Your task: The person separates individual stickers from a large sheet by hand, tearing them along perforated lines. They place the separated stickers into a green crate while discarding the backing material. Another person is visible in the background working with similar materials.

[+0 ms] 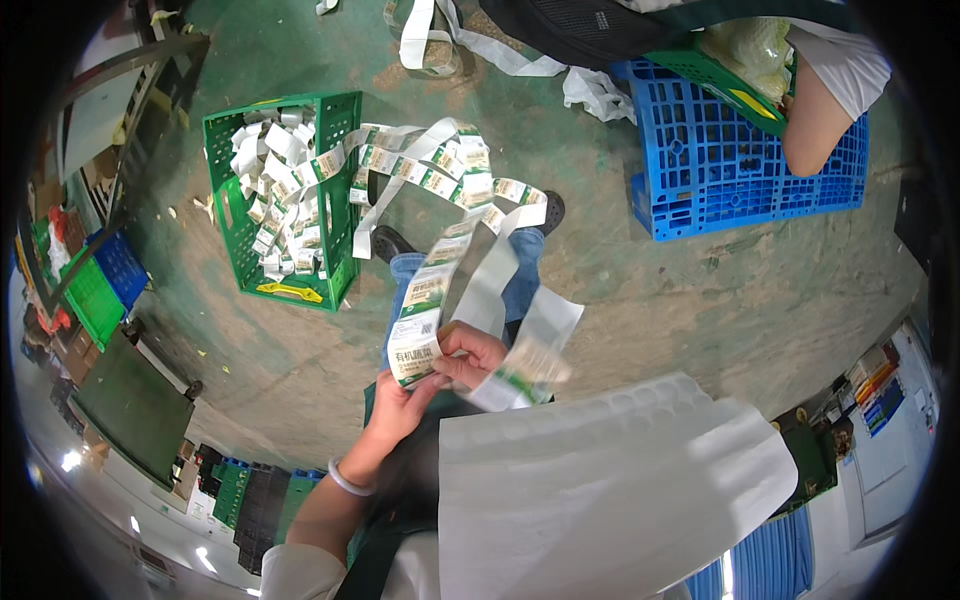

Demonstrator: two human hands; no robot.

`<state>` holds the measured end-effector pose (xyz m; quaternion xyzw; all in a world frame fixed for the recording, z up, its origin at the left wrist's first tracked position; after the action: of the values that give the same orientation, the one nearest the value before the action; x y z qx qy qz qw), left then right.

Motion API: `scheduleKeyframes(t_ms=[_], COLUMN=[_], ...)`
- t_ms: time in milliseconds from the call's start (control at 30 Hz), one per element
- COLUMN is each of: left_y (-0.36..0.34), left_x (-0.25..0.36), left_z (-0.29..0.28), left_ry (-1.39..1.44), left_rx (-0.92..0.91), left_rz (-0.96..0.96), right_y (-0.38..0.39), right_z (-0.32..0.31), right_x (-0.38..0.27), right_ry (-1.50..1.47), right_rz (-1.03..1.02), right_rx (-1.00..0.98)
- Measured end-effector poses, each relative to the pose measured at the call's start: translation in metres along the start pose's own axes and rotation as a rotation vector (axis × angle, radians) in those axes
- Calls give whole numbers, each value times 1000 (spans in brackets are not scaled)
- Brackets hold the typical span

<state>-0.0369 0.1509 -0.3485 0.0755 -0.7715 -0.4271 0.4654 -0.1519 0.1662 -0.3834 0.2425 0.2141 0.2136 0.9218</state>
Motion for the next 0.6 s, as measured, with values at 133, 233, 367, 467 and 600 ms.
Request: scheduleKeyframes(t_ms=[133, 233, 367, 467, 600], left_y=[26, 80, 184, 265, 377], left_x=[-14, -98, -168, -220, -232], left_z=[-42, -113, -187, -199, -139], left_ry=[-219, -365, -909, -1089, -1014], left_rx=[-62, 12, 12, -164, -1161], left_rz=[-68, -346, -338, -659, -442], right_y=[8, 28, 51, 48, 38], right_z=[-14, -42, -65, -85, -115], right_x=[3, -37, -141, -187, -174], right_ry=[38, -260, -17, 412, 837], right_rz=[55, 320, -1, -24, 38], right_rx=[-63, 12, -3, 239, 429])
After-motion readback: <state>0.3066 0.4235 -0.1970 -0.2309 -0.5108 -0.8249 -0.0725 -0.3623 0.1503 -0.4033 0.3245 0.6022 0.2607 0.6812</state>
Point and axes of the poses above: each hand's wrist, its own y-axis away from the middle knuckle, its own z-axis out of the palm, x = y × z, the point moved 7 cm from there along -y, towards the middle knuckle, and after that the axes turned 10 degrees about -y, right-handed, at the moved point
